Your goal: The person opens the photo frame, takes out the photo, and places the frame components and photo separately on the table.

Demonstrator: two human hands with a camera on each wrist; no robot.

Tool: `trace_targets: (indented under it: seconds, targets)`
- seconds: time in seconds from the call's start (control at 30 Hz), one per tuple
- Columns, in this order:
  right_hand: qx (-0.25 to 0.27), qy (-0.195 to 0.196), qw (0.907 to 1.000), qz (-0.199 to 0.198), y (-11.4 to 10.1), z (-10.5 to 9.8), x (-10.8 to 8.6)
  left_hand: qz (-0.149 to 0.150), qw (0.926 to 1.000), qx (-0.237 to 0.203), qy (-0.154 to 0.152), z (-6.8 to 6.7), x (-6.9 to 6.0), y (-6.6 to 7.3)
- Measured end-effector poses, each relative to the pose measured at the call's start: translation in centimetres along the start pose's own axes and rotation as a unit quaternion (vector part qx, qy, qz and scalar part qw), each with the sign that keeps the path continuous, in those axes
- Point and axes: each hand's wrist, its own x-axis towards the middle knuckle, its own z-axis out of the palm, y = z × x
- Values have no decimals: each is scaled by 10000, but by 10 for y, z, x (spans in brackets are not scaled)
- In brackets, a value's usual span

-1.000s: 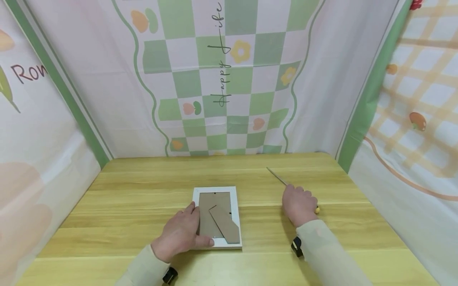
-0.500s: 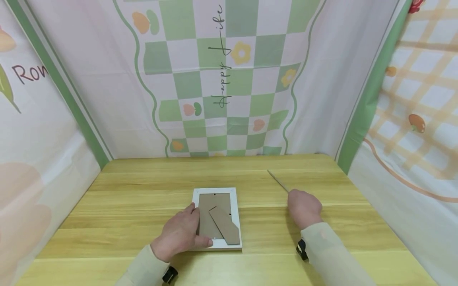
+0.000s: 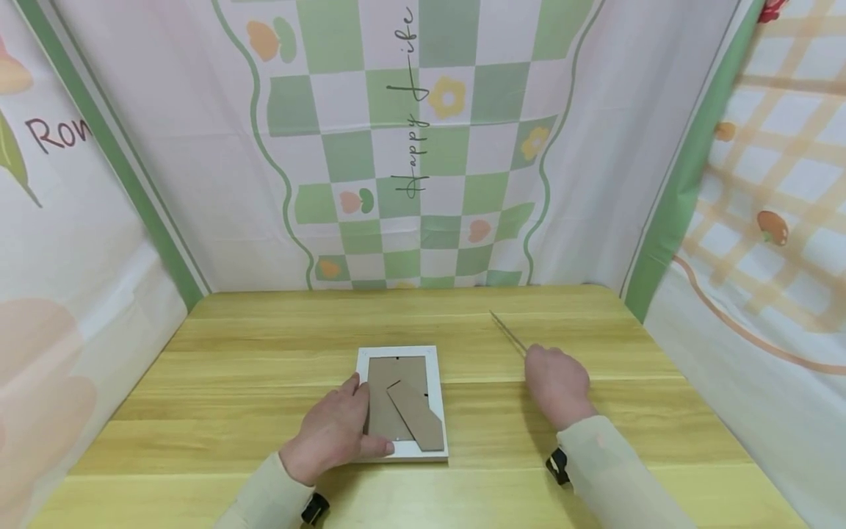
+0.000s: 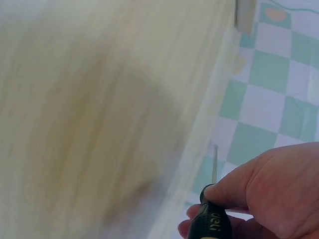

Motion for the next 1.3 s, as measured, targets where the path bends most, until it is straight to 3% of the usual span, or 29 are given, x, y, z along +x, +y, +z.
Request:
trace_targets:
  seconds: [0.23, 0.47, 0.87, 1.3]
  targets:
    - [429, 392, 9980, -267, -18, -7, -6, 49, 9999, -96, 28, 3, -1, -2]
    - [938, 360, 9939, -448, -37, -16, -14, 3, 10000, -81, -8, 3, 0, -3]
    - [1013, 390, 9917, -694, -58, -26, -29, -1, 10000, 54, -32, 1, 5, -3]
    - [1295, 294, 9822, -1325, -74, -31, -44, 36, 9997, 210, -88, -1, 5, -2]
